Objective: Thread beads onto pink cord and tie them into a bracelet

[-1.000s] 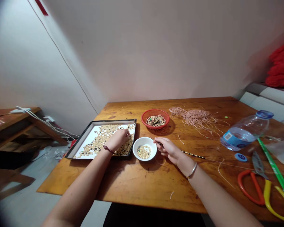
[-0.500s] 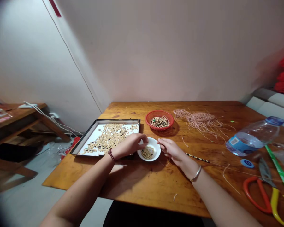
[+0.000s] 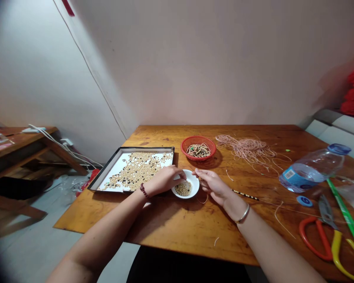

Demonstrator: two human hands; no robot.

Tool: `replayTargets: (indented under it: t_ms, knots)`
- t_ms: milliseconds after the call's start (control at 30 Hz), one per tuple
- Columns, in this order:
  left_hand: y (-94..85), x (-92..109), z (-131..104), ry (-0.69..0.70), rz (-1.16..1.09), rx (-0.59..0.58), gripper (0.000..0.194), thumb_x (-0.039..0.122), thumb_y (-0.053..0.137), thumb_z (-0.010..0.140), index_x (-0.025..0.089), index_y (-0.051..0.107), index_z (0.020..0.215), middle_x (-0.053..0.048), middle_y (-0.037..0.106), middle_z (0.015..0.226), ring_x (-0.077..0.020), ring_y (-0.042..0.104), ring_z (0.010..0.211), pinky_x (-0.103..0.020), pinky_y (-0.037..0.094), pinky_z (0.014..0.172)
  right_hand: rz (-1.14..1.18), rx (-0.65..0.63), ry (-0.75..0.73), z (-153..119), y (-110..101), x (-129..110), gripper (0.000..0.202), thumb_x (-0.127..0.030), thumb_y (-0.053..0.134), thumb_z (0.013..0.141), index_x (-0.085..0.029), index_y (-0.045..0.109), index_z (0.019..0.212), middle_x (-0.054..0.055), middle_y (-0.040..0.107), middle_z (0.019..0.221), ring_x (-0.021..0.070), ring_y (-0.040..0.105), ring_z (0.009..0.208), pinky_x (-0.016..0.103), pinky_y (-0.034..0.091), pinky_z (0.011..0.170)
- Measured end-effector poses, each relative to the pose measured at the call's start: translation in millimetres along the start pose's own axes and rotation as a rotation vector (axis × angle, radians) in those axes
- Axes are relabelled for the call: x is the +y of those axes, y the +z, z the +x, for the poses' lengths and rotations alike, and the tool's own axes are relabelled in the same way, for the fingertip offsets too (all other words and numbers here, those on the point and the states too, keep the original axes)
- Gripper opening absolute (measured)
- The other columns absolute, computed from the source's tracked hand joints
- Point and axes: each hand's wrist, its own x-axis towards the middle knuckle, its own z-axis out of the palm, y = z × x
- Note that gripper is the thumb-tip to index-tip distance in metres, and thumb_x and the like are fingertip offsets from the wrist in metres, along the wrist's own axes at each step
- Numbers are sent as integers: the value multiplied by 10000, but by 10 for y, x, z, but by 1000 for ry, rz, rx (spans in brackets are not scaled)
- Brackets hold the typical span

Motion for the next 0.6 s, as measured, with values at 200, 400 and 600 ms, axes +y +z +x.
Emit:
replayTargets:
  t_ms: [200, 400, 600]
  knots:
    - [-26, 10, 2, -25, -8, -23, 160, 305, 600, 845, 224, 701, 938, -37, 685, 835, -184, 594, 802, -258, 421, 701, 51, 6, -7, -2, 44, -15, 353, -430, 783, 626, -160, 676, 826, -50, 500, 567, 15, 244, 410, 197, 120, 397]
    - [-10, -39, 13, -13, -92, -32, 158, 324, 613, 839, 230, 706, 926, -20, 706, 870, -176, 596, 786, -258, 409, 715, 154, 89, 6, -13, 34, -64, 309, -359, 811, 583, -167, 668, 779, -27, 565, 616, 16, 307, 414, 168, 165, 383]
    - [-12, -60, 6, -6, -122, -27, 150, 328, 622, 833, 232, 706, 912, -11, 712, 880, -170, 602, 788, -253, 408, 713, 149, 94, -17, -7, 31, -63, 236, -346, 763, 631, -164, 667, 747, -21, 596, 657, 6, 228, 393, 172, 131, 370]
